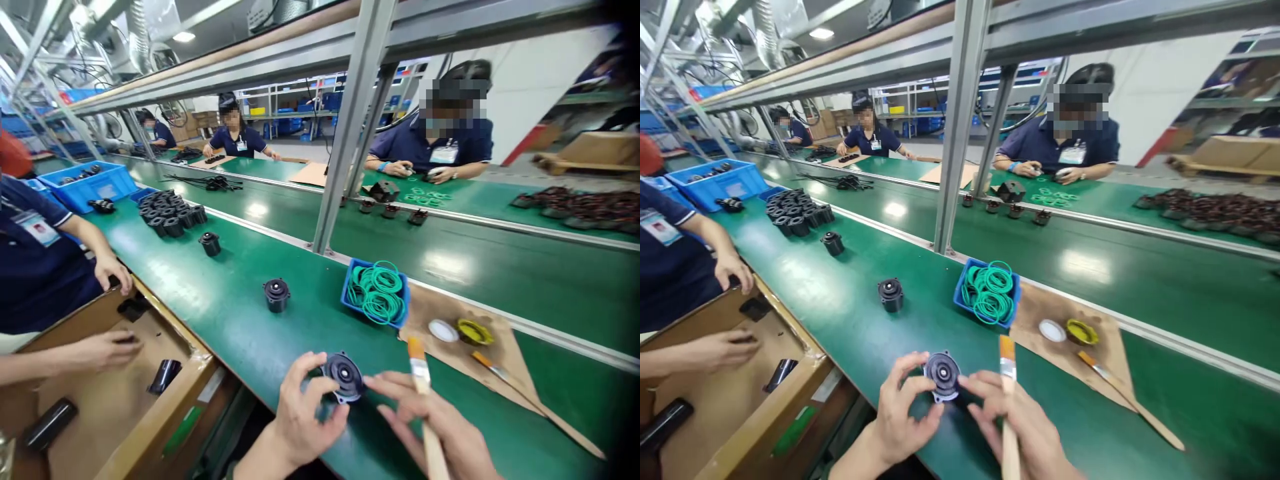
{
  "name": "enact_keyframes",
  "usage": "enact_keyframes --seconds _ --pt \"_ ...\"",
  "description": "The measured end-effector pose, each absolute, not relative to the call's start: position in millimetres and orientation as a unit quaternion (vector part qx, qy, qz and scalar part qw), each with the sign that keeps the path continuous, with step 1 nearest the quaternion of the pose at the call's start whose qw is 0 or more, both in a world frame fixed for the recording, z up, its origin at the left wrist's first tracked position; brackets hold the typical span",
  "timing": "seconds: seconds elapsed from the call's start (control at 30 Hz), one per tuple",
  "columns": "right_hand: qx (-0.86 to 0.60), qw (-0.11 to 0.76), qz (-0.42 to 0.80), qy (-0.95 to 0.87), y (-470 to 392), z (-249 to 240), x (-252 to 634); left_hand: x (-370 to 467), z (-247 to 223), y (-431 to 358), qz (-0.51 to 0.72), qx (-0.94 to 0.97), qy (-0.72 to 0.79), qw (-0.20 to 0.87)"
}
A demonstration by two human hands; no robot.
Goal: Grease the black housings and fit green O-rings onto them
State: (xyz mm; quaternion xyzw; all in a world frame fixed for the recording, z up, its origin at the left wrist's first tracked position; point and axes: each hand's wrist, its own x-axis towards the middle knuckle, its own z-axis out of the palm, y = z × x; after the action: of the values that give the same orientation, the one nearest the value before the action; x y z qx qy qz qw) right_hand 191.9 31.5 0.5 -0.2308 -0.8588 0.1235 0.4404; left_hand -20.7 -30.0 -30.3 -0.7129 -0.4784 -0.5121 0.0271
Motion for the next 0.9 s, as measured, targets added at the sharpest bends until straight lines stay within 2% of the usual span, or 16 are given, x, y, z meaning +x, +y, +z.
enact_keyframes --seconds 0.1,0.23,0.43,0.63,0.8,0.9 --pt "-0.329 0.5 0.272 -0.754 29 19 193 -18 -32 -32 -0.506 -0.687 -0.518 -0.068" --pt "-0.333 0.523 0.438 -0.652 25 45 194 -16 -36 -29 -0.486 -0.65 -0.561 -0.164" --pt "-0.42 0.464 0.433 -0.649 21 56 193 -17 -37 -25 -0.484 -0.629 -0.57 -0.213" --pt "-0.435 0.483 0.498 -0.574 19 57 191 -18 -35 -27 -0.469 -0.627 -0.581 -0.222" --pt "-0.459 0.373 0.596 -0.543 22 57 187 -18 -35 -27 -0.477 -0.624 -0.577 -0.225" --pt "-0.468 0.341 0.624 -0.525 21 55 185 -18 -34 -27 -0.48 -0.622 -0.576 -0.226"
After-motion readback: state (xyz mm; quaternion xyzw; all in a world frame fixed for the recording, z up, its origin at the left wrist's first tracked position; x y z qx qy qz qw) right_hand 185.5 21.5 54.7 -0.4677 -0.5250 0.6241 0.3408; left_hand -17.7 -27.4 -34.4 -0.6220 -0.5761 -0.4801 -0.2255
